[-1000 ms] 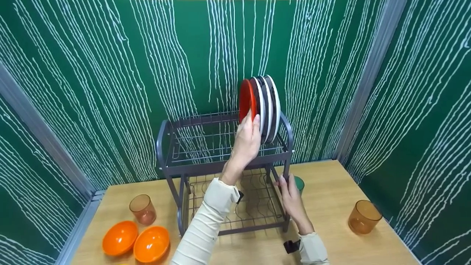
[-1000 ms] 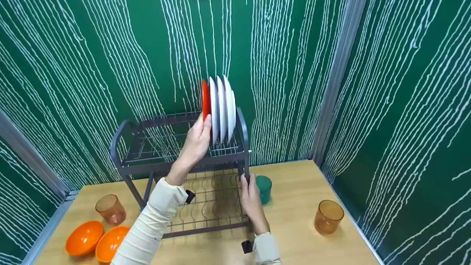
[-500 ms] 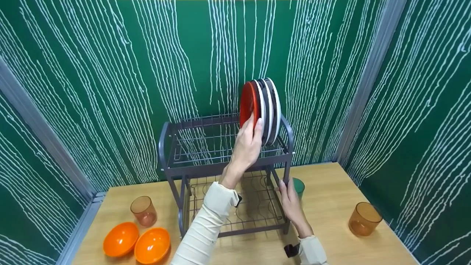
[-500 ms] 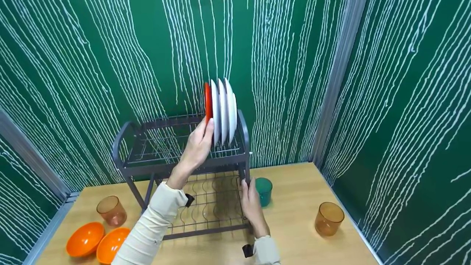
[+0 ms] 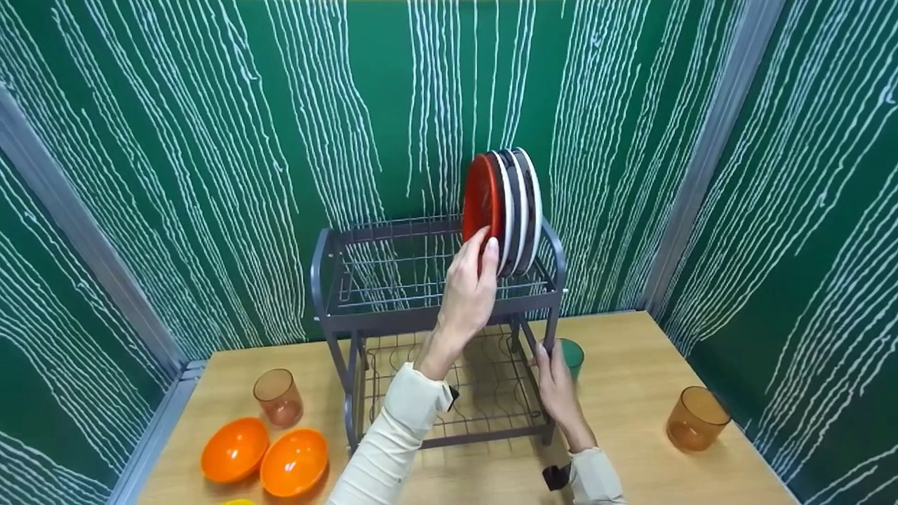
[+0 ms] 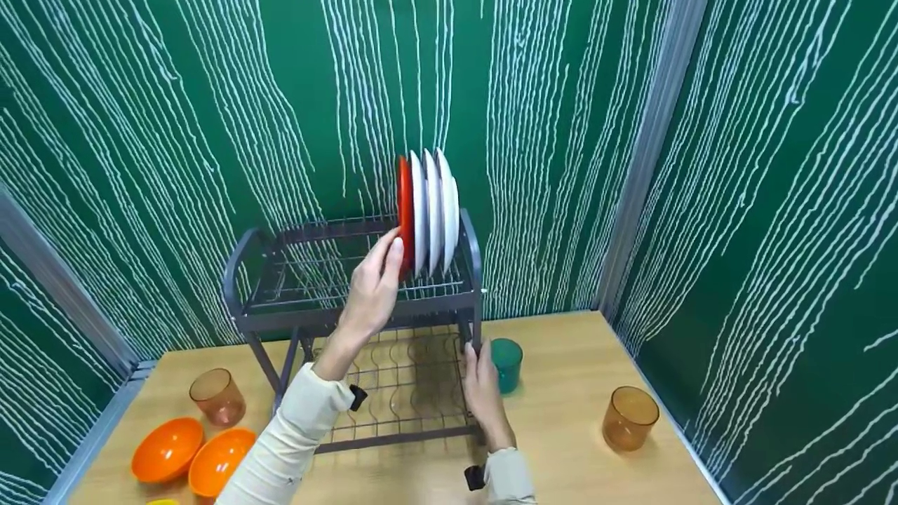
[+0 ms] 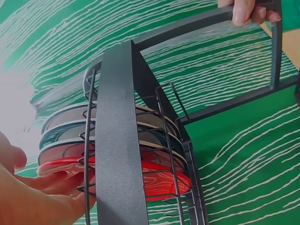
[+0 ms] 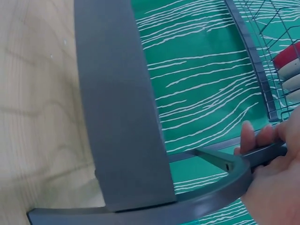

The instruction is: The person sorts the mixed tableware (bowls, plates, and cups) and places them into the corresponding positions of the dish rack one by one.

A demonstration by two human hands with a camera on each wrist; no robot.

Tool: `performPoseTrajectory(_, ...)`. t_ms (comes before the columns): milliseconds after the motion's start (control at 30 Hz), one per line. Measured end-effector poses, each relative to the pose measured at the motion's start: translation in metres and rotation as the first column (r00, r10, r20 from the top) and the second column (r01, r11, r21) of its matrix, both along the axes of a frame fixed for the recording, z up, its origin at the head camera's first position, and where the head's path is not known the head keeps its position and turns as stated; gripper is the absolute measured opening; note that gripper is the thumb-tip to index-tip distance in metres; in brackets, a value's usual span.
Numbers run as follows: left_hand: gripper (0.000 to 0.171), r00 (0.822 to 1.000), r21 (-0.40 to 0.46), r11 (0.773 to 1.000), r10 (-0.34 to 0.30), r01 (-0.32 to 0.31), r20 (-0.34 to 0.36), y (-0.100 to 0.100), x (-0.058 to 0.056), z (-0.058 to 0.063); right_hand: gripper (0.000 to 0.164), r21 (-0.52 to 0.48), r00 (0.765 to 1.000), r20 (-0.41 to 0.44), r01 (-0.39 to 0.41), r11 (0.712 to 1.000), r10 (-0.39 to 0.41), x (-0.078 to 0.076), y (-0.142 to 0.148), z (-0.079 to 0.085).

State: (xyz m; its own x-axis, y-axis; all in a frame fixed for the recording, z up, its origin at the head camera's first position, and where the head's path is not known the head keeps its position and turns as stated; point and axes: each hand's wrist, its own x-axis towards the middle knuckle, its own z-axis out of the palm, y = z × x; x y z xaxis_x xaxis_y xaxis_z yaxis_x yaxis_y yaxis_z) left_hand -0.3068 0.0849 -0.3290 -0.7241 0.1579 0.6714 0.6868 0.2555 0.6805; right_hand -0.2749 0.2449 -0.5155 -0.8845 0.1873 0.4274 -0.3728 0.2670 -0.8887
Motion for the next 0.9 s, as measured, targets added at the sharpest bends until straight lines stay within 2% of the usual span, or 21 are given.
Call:
performPoseTrajectory(300, 0.040, 0.998, 0.072, 0.997, 0.010, -0.006, -0.065, -0.016, 0.018, -0.009, 0.022, 0.026, 1.000, -0.021, 0.024, 0.999, -0.023, -0.001, -0.003, -0.004)
performPoseTrajectory(533, 0.036, 0.991, 0.067, 0.997, 0.041, -0.033, -0.125, -0.032, 0.036, -0.018, 0.022, -0.003, 0.999, -0.027, 0.028, 1.000, -0.028, -0.003, -0.004, -0.004)
performPoseTrajectory(767, 0.031, 0.979, 0.102, 0.992, 0.091, -0.074, -0.180, -0.063, 0.067, -0.040, 0.022, 0.024, 1.000, 0.005, 0.030, 0.999, -0.030, -0.003, -0.007, -0.006)
performPoseTrajectory(900, 0.029, 0.968, 0.088, 0.990, 0.130, -0.113, -0.215, -0.078, 0.084, -0.056, 0.021, 0.032, 0.998, -0.028, 0.066, 0.997, -0.065, -0.005, -0.005, -0.004)
